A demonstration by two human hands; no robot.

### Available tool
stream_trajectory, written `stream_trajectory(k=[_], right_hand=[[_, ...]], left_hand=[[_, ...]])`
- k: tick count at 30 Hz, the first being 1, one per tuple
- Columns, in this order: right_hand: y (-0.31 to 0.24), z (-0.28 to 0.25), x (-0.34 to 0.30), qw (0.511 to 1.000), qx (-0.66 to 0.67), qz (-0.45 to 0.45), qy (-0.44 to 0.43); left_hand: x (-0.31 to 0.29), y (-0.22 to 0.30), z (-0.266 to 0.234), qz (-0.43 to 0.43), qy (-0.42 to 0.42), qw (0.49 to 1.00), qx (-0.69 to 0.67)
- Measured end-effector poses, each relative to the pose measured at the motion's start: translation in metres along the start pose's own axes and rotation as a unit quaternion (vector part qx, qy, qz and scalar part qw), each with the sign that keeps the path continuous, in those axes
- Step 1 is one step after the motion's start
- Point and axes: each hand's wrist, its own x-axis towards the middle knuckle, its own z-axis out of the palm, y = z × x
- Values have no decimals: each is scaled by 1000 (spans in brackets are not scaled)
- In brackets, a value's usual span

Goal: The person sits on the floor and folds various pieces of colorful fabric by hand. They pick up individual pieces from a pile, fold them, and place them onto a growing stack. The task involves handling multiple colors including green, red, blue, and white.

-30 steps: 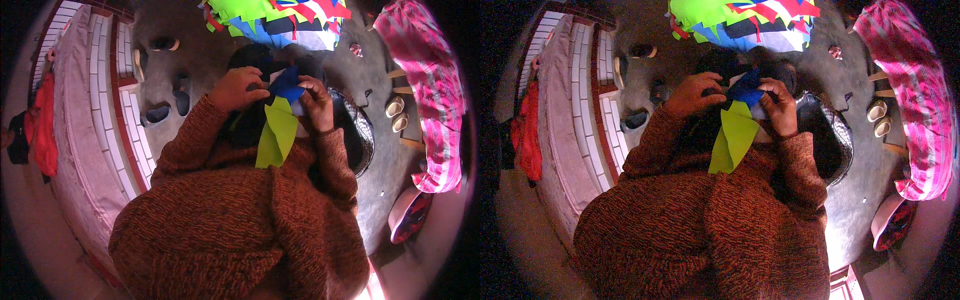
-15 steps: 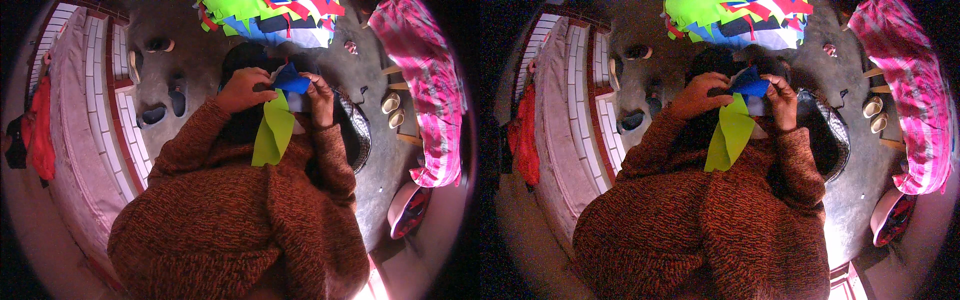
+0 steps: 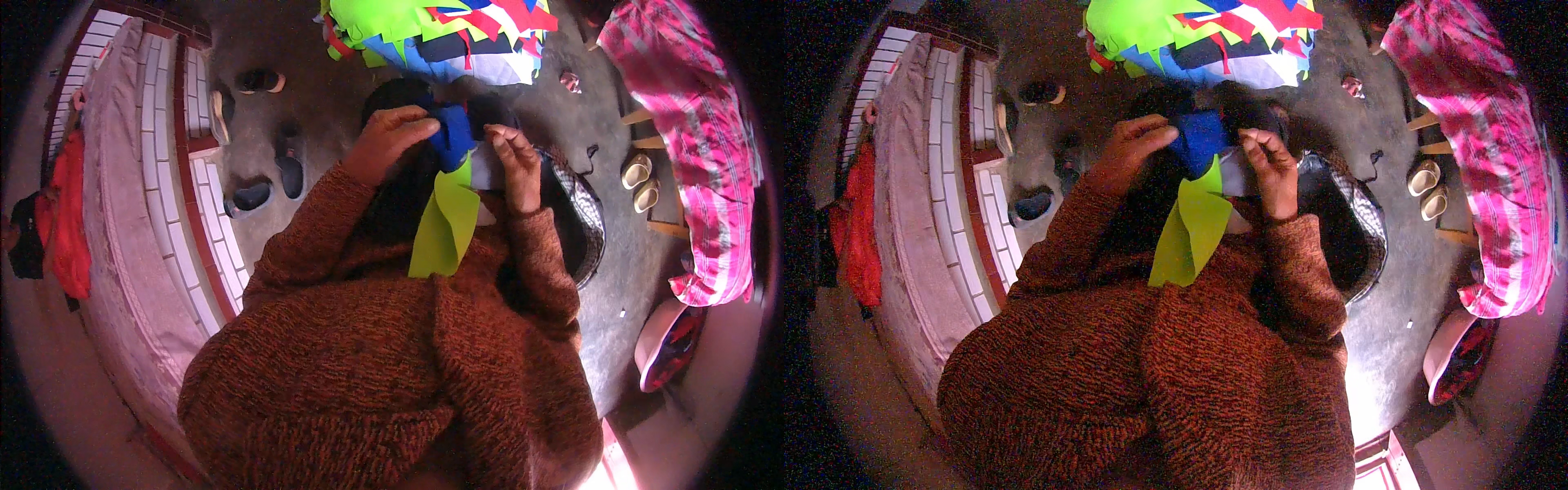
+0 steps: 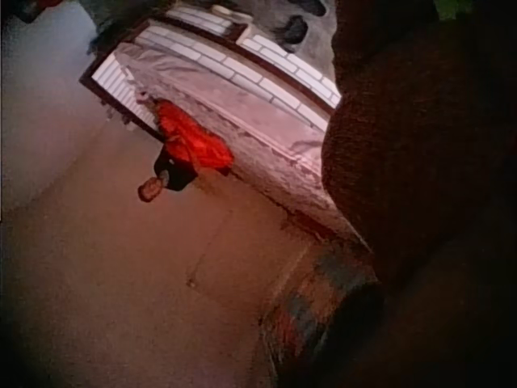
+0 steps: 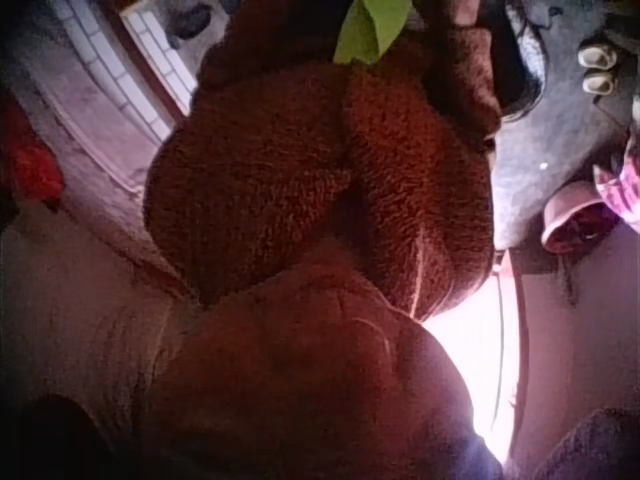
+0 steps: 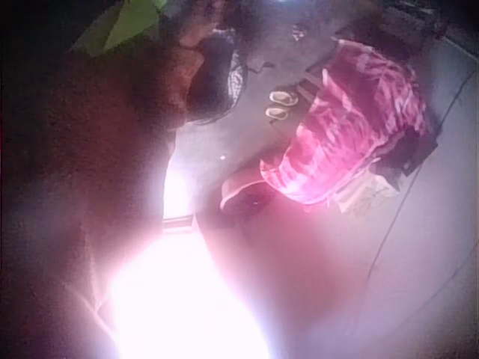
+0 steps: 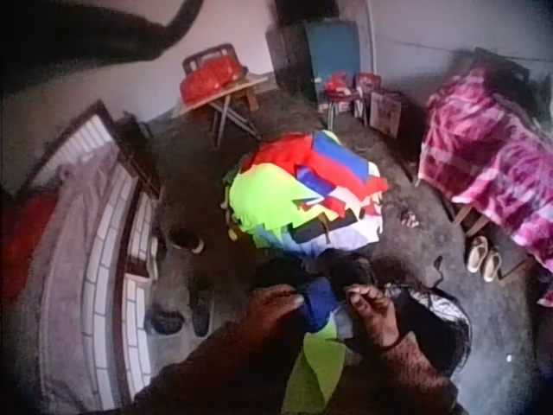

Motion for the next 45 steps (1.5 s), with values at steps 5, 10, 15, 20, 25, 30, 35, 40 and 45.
stream_trajectory(k=[5,10,15,20,25,30,35,40,45], right_hand=[[2,0,-1,999,22,-17,-22],[8,-5,2,998,-33,-42,-31],[7,-3,1,999,-17,-33,-34],[-2,1,-2,999,19,-6,-28],[8,-2,-1,999,25,2,-28],[6,-3,0,999,-5,-31,-37],[5,-4,-1,999,0,-22,-39],[7,-3,-1,999,13,-18,-37],[7,-4,-2,999,14,-26,-39]], left_hand=[[-2,8,-11,64,37,990,-120],[5,21,-19,105,31,954,-279],[6,32,-29,39,23,907,-419],[4,-3,-49,313,67,873,368],[7,0,-28,-26,132,977,-163],[5,11,-23,60,145,987,-32],[8,1,-31,128,114,965,198],[8,-11,-33,146,171,924,310],[8,-5,-34,154,220,887,376]])
